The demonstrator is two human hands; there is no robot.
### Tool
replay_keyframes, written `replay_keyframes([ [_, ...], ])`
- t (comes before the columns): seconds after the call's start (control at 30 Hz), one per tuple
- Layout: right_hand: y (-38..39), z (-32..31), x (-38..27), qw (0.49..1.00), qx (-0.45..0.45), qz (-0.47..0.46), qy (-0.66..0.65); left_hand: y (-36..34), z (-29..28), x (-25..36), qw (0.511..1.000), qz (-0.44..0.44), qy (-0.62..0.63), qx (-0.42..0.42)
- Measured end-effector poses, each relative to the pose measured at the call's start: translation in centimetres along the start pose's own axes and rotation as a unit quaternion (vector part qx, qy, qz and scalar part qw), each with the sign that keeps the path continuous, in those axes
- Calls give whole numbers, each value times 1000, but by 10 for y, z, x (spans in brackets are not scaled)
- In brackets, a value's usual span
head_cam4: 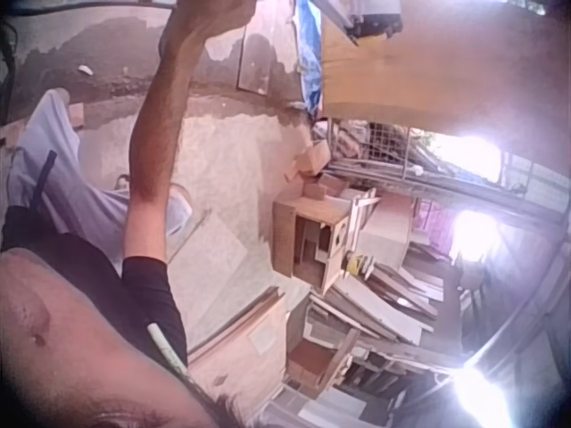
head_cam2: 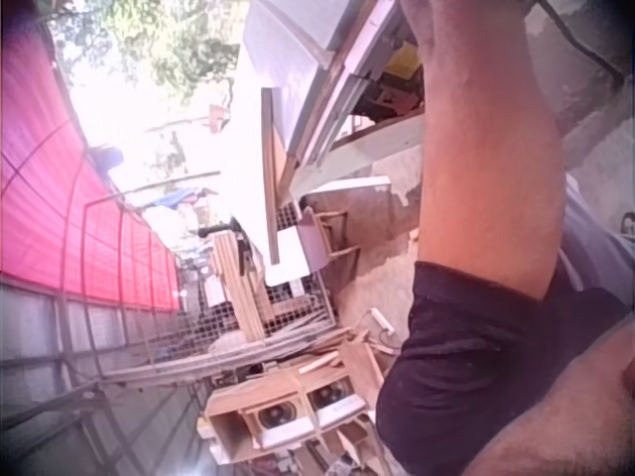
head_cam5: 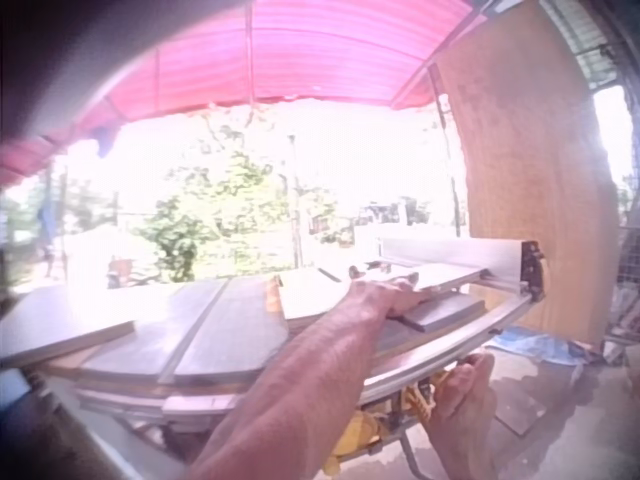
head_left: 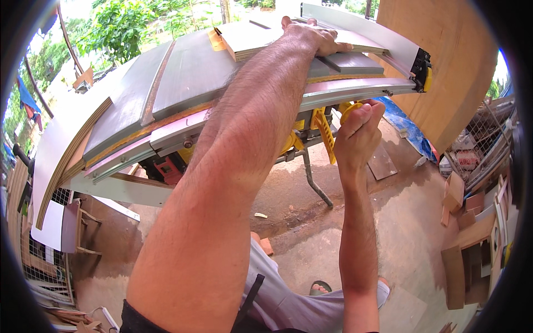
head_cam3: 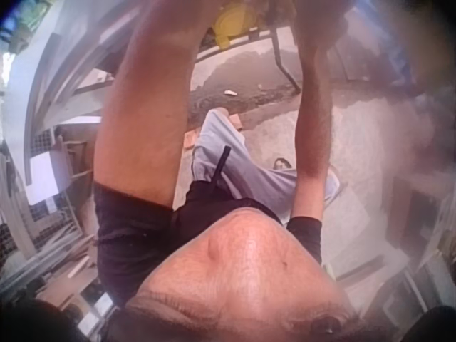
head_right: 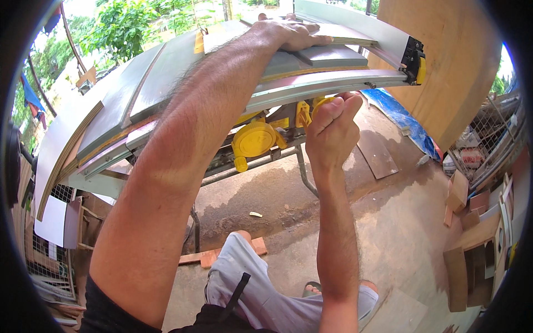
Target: The person moves a large white board and then uses a table saw to cut several smaller white boards into narrower strips. The person adjusts the fence and guides each piece through the saw blade, collecting the cut pieces.
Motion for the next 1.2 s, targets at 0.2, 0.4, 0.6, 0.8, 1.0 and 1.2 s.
replay_keyframes([
  [0.2, 0, 0, -2, 1000, 9, 0, -4, 4, -3, 2, 999, -7, -32, -15],
  [0.4, 0, 1, -1, 1000, 11, 23, -18, 2, -4, -2, 999, -5, -43, -3],
  [0.6, 2, 4, -2, 999, 25, 30, -14, 9, -5, 3, 999, -10, -35, -14],
  [0.8, 2, 3, -2, 1000, 17, 24, -6, 11, -8, 3, 999, -4, -27, -17],
  [1.0, 3, 2, 2, 1000, 6, 3, 7, 5, -2, 2, 1000, -11, -20, 1],
  [1.2, 1, 1, 4, 999, 1, -29, 13, 4, -2, 3, 1000, -17, 0, -13],
])
Point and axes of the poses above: each hand's wrist, its own y-axis away from the middle knuckle, its own z-axis out of the palm, x = y × z, the point moved 3 cm from there along -y, towards the middle knuckle, and after that the axes turned 11 degrees about -z, right-handed, at the moved point
